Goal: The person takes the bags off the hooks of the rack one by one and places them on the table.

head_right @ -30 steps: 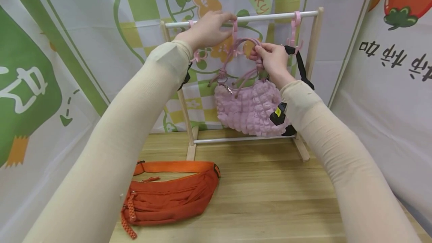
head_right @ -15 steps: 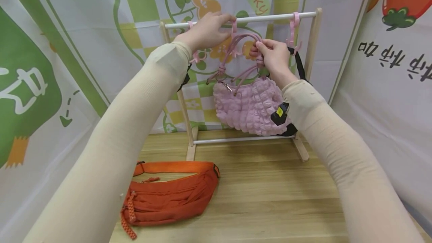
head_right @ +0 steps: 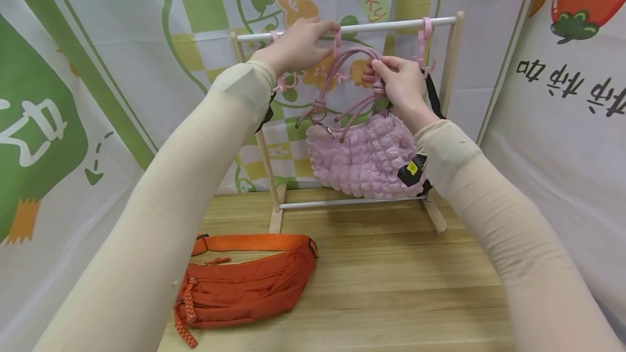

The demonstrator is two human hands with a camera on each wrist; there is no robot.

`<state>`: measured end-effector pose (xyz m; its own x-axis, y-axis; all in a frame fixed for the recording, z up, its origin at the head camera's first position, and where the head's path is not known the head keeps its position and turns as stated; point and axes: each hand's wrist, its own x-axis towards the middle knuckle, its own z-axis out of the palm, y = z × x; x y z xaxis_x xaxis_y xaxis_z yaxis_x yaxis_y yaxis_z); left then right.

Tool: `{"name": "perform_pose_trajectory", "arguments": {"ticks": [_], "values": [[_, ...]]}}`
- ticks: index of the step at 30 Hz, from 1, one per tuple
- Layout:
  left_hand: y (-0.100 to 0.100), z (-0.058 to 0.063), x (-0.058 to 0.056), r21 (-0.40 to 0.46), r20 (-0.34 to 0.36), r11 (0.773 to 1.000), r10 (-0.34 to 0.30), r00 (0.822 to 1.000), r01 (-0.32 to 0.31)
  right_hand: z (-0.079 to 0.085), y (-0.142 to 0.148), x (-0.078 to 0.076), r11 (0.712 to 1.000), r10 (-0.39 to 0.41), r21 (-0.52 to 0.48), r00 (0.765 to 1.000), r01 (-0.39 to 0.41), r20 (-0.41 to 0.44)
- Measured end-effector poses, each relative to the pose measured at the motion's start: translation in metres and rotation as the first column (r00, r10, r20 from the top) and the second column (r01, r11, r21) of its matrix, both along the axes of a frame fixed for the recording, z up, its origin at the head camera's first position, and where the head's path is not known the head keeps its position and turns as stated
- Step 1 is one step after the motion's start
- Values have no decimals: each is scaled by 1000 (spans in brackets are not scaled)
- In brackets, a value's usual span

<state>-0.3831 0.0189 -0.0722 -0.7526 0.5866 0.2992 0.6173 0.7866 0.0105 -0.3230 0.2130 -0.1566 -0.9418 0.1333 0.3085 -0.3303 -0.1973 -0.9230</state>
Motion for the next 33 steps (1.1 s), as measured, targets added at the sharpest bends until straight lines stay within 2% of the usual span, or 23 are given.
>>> {"name": "perform_pose_trajectory", "arguments": {"ticks": [9, 18, 33], "values": [[-2, 1, 2, -7, 24, 1000, 12, 1000, -12, 0, 1, 11, 1000, 20, -9, 999, -20, -30], [-3, 0, 2, -2, 17, 1000, -10, 1000, 10, -2, 2, 22, 999, 36, -1, 998, -36, -45], [-5, -3, 2, 5, 2, 1000, -15, 1000, 15, -9, 2, 30, 998, 67, -16, 996, -68, -66]]}}
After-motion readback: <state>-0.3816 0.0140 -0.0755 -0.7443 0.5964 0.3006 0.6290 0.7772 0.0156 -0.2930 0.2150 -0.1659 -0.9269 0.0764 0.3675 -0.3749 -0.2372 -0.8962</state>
